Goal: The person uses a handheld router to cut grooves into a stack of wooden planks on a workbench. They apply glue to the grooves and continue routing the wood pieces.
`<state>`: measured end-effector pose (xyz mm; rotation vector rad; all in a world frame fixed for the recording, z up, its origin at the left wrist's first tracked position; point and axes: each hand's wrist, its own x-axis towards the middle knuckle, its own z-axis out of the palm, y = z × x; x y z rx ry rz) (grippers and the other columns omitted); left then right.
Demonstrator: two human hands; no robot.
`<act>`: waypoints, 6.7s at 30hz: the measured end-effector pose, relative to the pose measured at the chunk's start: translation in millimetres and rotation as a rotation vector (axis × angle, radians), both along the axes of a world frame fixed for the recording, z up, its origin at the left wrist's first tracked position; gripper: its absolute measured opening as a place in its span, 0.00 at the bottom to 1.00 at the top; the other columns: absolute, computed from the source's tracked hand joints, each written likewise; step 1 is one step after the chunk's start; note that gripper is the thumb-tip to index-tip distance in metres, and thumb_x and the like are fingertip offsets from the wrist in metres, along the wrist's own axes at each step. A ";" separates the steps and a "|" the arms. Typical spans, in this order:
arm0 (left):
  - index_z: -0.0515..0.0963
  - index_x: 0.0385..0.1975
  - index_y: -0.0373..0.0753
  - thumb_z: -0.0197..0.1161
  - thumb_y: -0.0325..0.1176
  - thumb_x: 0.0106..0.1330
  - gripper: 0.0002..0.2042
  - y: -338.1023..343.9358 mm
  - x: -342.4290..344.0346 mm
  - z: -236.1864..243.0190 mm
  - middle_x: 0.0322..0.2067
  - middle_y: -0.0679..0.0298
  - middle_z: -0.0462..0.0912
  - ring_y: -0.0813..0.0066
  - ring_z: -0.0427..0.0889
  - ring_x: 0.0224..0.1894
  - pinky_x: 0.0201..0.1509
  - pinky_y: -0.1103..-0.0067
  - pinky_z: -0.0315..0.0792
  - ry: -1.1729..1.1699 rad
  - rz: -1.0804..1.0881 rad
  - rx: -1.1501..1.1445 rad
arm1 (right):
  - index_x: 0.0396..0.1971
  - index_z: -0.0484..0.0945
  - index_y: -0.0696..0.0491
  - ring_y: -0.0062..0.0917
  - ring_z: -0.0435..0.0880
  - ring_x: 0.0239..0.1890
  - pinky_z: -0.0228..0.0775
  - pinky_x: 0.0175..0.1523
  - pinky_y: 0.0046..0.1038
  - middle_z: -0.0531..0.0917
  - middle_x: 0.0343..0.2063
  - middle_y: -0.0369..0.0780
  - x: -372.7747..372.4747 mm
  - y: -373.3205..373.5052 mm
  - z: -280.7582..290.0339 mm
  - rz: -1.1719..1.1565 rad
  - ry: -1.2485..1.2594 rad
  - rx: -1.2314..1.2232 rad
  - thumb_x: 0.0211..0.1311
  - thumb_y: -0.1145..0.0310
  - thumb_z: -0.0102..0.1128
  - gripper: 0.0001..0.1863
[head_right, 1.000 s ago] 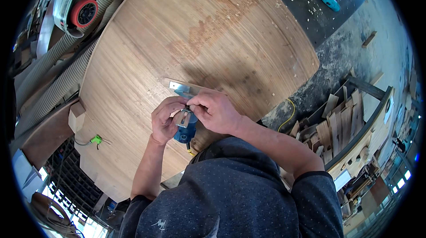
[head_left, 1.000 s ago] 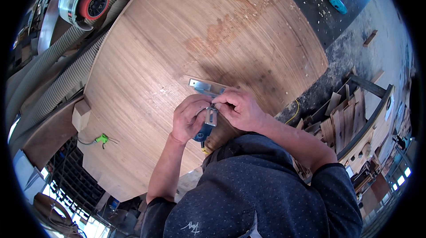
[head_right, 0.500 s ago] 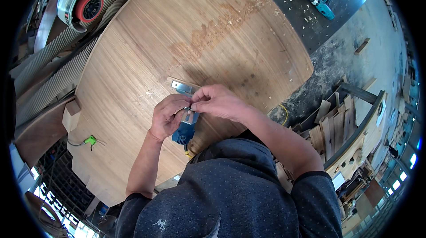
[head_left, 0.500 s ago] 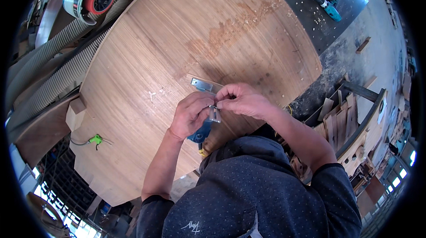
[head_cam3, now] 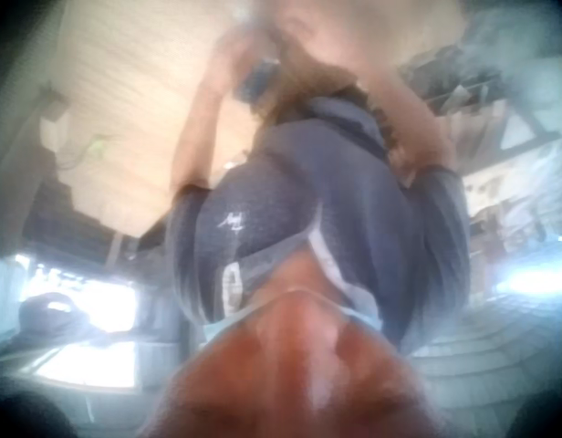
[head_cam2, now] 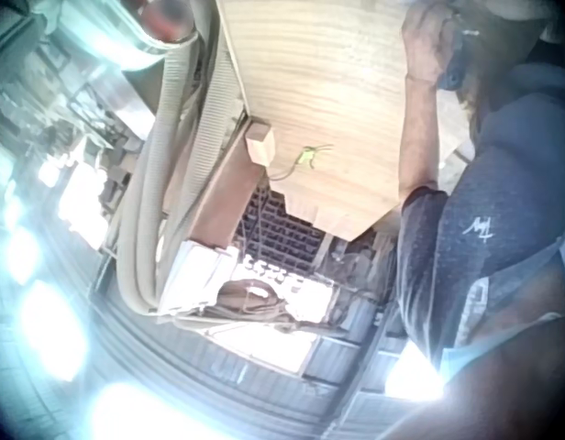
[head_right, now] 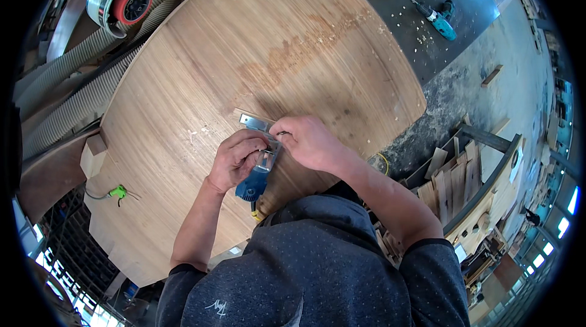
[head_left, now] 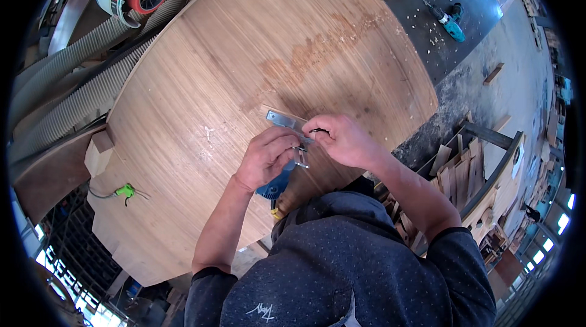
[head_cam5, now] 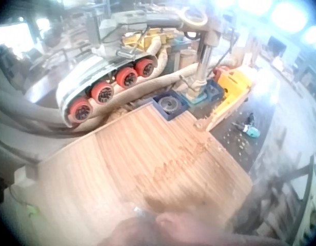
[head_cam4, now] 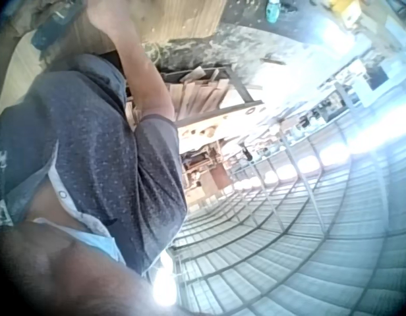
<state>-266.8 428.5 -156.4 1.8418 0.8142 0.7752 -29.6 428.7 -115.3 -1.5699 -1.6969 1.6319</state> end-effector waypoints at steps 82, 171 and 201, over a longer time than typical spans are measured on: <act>0.77 0.40 0.38 0.75 0.23 0.58 0.14 -14.9 1.1 -13.7 0.42 0.56 0.87 0.57 0.87 0.44 0.47 0.70 0.81 -0.134 0.149 -0.165 | 0.40 0.86 0.61 0.15 0.83 0.26 0.76 0.33 0.21 0.86 0.26 0.34 -2.8 56.0 7.5 0.200 0.097 -0.528 0.66 0.69 0.70 0.10; 0.78 0.37 0.37 0.77 0.20 0.56 0.14 -18.9 0.5 -20.4 0.42 0.59 0.87 0.63 0.89 0.44 0.47 0.73 0.82 -0.146 0.220 -0.250 | 0.38 0.87 0.56 0.28 0.85 0.30 0.74 0.37 0.33 0.86 0.27 0.45 -16.0 42.1 8.3 0.311 -0.239 -0.161 0.67 0.57 0.64 0.16; 0.70 0.57 0.33 0.81 0.33 0.50 0.35 -117.4 13.5 -14.4 0.48 0.48 0.74 0.46 0.76 0.53 0.57 0.60 0.73 0.534 0.347 -0.073 | 0.58 0.74 0.60 0.24 0.84 0.52 0.78 0.57 0.31 0.85 0.49 0.41 -75.0 -98.5 -80.1 -0.721 0.344 -0.375 0.62 0.68 0.77 0.28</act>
